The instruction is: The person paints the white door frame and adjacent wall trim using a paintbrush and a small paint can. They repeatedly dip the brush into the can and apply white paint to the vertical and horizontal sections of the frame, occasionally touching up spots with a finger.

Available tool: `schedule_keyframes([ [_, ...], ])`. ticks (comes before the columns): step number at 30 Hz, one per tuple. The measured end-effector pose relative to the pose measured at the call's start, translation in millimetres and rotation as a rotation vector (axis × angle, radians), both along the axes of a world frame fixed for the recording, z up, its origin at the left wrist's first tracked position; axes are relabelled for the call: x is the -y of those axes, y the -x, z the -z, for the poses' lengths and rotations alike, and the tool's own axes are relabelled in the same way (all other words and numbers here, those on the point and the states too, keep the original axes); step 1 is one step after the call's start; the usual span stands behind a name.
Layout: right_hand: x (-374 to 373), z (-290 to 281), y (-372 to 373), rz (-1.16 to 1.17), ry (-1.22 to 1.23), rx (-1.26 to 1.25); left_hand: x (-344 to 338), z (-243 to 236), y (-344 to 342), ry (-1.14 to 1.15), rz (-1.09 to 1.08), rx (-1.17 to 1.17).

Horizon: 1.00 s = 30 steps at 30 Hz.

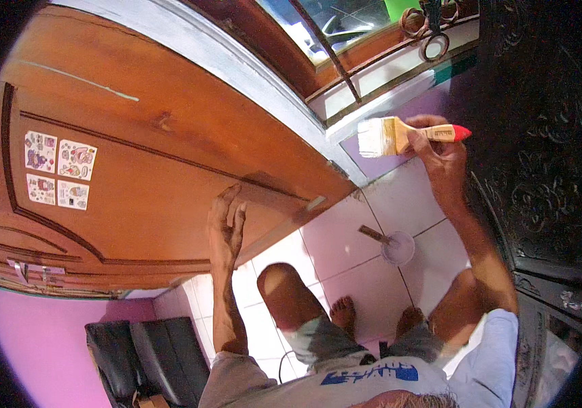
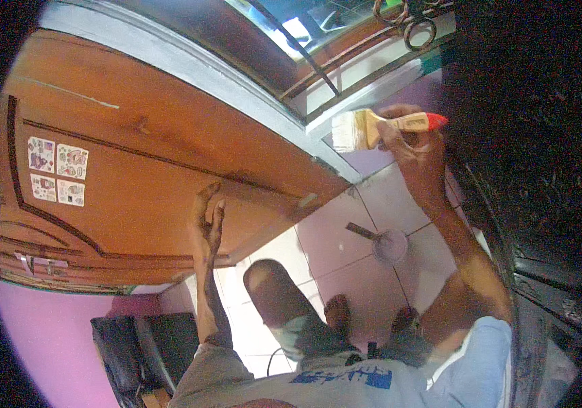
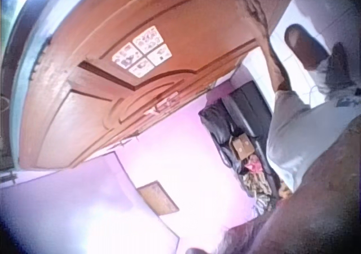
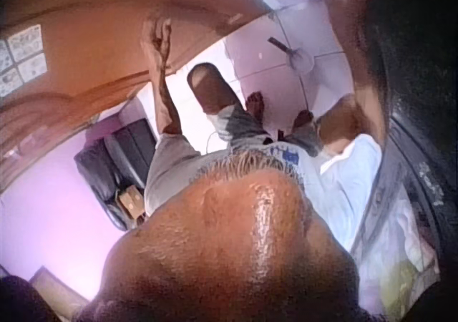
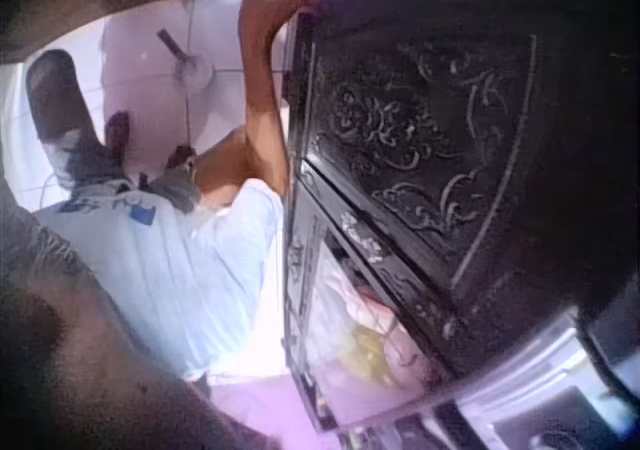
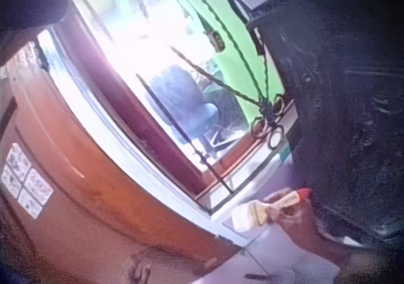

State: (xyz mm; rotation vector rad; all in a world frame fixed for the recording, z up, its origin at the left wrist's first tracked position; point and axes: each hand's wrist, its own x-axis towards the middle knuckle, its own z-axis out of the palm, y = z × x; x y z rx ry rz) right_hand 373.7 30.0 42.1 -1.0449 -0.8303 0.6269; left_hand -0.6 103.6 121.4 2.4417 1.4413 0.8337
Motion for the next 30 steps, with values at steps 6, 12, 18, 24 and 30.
schedule_keyframes([
  [6, 15, 26, 29, 0.07, 0.03, -0.428, 33, 63, 57, 0.14, 0.056, -0.206],
  [12, -4, 33, 42, 0.139, -0.041, -0.571, 74, 93, 59, 0.33, -0.017, -0.163],
  [18, -19, 17, 50, 0.038, -0.067, -0.539, 88, 121, 62, 0.186, -0.105, -0.256],
  [24, -27, 14, 65, 0.031, 0.007, -0.499, 73, 182, 64, 0.011, -0.222, -0.276],
  [30, -37, 19, 81, 0.166, 0.086, -0.191, 60, 201, 61, 0.062, -0.309, -0.287],
])
